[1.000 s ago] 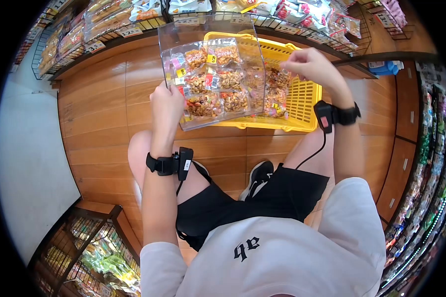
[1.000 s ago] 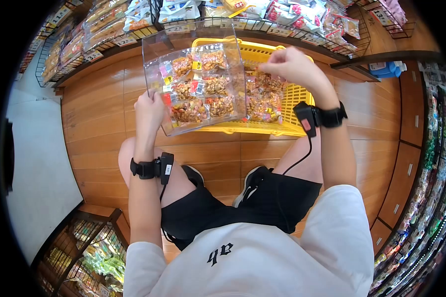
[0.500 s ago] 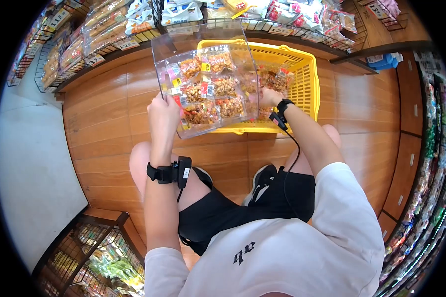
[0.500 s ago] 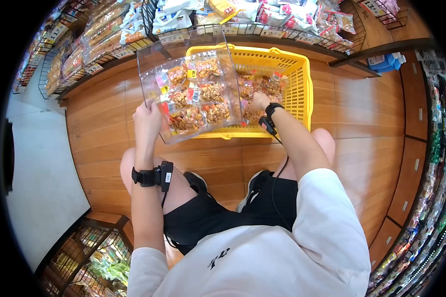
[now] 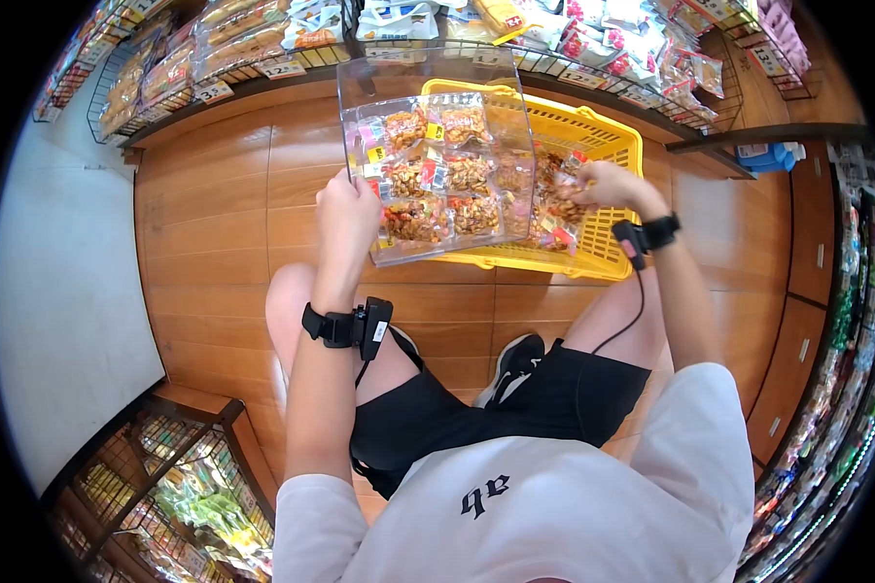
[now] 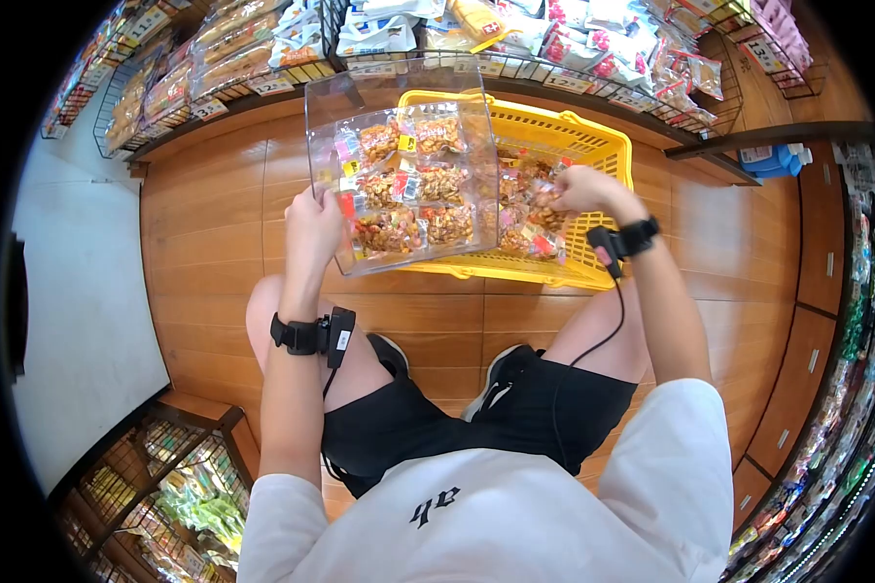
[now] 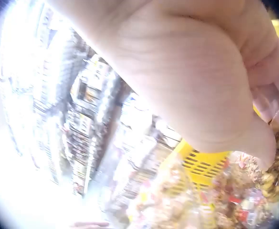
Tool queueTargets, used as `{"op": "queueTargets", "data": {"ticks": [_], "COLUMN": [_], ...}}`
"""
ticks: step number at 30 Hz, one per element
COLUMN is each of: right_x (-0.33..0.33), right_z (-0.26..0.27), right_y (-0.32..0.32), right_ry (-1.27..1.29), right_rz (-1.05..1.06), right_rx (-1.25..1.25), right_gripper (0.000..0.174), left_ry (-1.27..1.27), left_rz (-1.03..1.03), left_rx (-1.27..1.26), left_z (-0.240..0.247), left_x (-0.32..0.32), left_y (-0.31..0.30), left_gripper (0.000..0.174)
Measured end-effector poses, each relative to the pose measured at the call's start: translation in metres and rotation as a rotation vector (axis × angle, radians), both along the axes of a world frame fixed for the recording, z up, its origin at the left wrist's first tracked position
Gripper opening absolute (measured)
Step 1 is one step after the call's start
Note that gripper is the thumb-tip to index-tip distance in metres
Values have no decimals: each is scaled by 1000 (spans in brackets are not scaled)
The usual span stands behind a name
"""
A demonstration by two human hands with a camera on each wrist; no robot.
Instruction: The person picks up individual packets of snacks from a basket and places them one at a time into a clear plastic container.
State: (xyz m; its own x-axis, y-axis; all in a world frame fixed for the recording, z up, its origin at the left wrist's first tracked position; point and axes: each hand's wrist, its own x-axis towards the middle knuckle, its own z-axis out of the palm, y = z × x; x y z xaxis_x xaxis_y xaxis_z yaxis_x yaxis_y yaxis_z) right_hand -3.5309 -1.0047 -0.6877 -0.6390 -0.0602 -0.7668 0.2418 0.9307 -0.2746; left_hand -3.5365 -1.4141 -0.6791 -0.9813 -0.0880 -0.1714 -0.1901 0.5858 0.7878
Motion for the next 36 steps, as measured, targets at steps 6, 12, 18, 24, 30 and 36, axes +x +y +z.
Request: {"op": "queueTargets", "data": {"ticks": [6, 12, 18, 24, 30, 36], "right_x": [29, 29, 2, -6, 2, 14], "right_z": [126, 143, 76, 35, 32, 10], "right_y": [1, -55, -136, -163, -166, -176], "right_ry": [124, 158, 621, 373, 382, 811], "right_rz": [-457, -247, 264, 458, 304, 874], "right_rx": [-801, -893, -363, -95, -138, 250], "right_gripper": [58, 51, 40, 31, 22, 10], "left_ry": [-27, -19, -70, -36, -49, -14], "left_rz": [6, -17, 15, -14, -18, -64], "left_rx": [-22, -125, -29, -84, -50, -123], "left_z": [-8, 3, 4, 2, 12, 7], "left_x": [-1, -1, -1, 0, 1, 1], "left_y": [-3, -2, -1, -2, 1, 4], "left_gripper": [27, 27, 27, 26, 25, 22]}}
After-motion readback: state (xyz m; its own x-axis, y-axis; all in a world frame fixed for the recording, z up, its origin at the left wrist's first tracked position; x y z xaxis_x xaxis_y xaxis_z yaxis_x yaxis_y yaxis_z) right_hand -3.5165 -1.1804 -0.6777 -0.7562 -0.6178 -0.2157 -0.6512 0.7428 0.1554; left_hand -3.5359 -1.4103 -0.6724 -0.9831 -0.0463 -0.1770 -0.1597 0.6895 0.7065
